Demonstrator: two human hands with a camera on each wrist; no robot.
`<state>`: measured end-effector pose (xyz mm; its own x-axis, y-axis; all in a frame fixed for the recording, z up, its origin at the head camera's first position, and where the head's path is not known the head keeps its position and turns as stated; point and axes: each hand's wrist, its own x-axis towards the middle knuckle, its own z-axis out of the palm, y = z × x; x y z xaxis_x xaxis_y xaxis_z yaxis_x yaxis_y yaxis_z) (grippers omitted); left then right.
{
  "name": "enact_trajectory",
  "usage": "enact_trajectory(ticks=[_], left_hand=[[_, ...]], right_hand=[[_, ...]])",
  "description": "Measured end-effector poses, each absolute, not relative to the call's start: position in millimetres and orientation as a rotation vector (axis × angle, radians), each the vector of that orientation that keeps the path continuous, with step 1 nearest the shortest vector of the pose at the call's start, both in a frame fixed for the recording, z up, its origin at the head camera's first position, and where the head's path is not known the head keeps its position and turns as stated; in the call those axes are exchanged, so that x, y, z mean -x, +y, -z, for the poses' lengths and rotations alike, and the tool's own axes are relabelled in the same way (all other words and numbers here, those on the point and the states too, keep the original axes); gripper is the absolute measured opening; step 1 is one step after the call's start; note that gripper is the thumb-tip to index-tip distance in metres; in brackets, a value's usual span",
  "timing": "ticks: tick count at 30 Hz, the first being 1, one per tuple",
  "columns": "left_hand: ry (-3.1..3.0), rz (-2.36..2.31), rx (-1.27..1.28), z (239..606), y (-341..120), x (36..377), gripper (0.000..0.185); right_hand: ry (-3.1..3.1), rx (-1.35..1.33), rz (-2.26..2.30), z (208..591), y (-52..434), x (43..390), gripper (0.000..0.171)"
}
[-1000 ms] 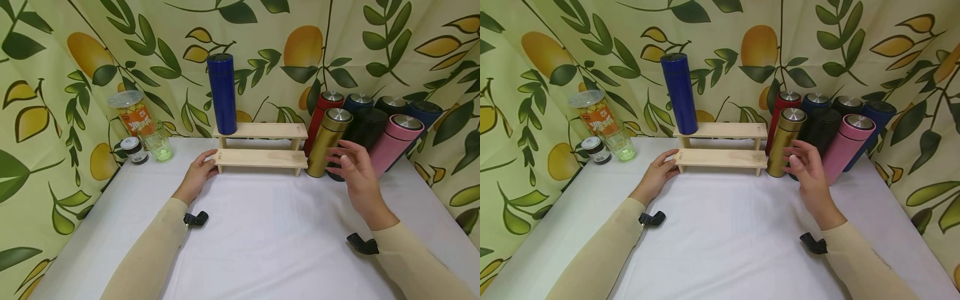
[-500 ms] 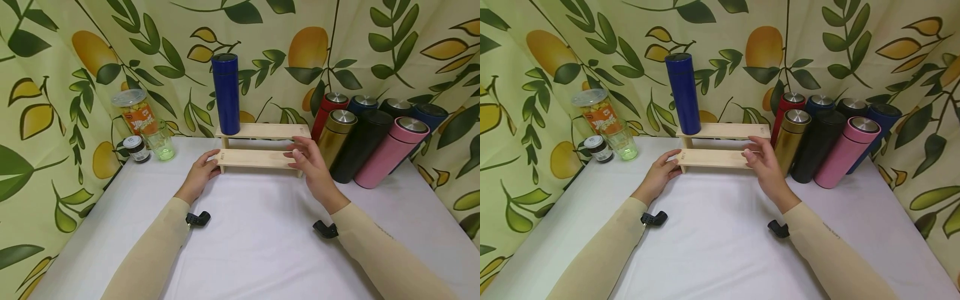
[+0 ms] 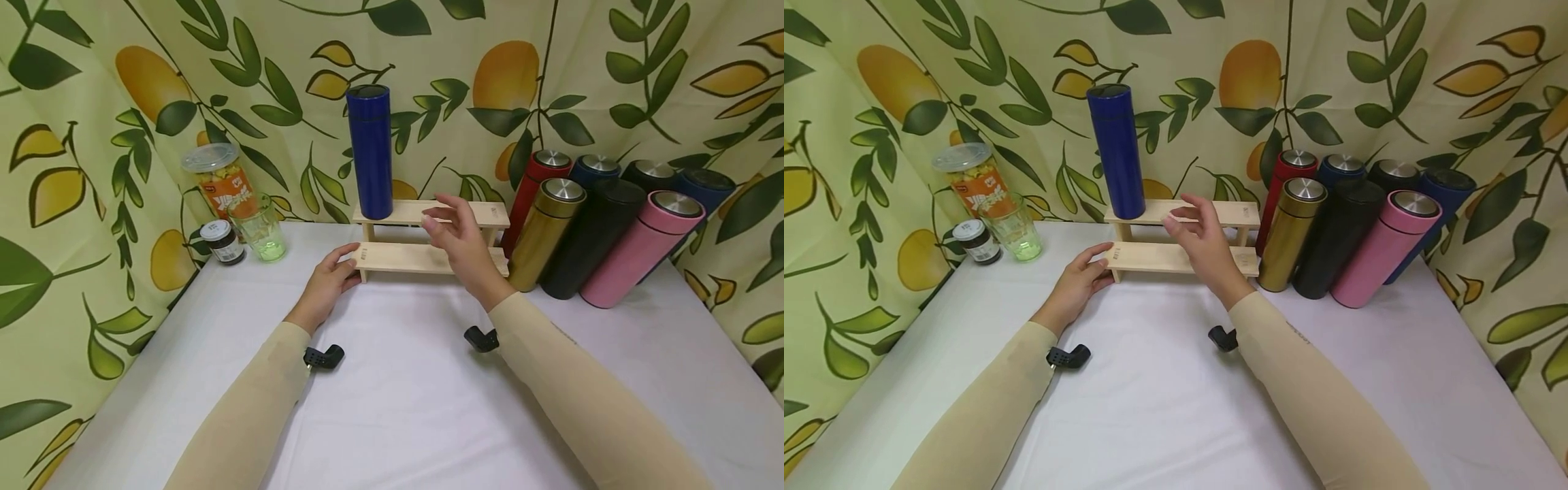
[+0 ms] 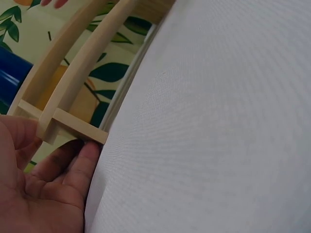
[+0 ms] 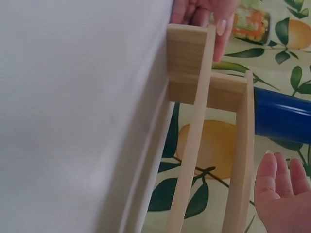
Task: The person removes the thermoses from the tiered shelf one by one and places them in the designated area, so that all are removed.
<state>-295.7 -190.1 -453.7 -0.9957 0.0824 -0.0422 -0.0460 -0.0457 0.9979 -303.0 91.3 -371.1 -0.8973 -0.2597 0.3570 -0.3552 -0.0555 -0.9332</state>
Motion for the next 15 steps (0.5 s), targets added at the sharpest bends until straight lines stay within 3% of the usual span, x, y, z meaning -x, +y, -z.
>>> enact_trajectory(ticks=[15], left_hand=[[2.094,-2.239,-0.061,455.7,-192.4,297.1,0.045]], right_hand=[[-2.187,-0.601,-2.083,356.2,42.6,341.3,0.084]])
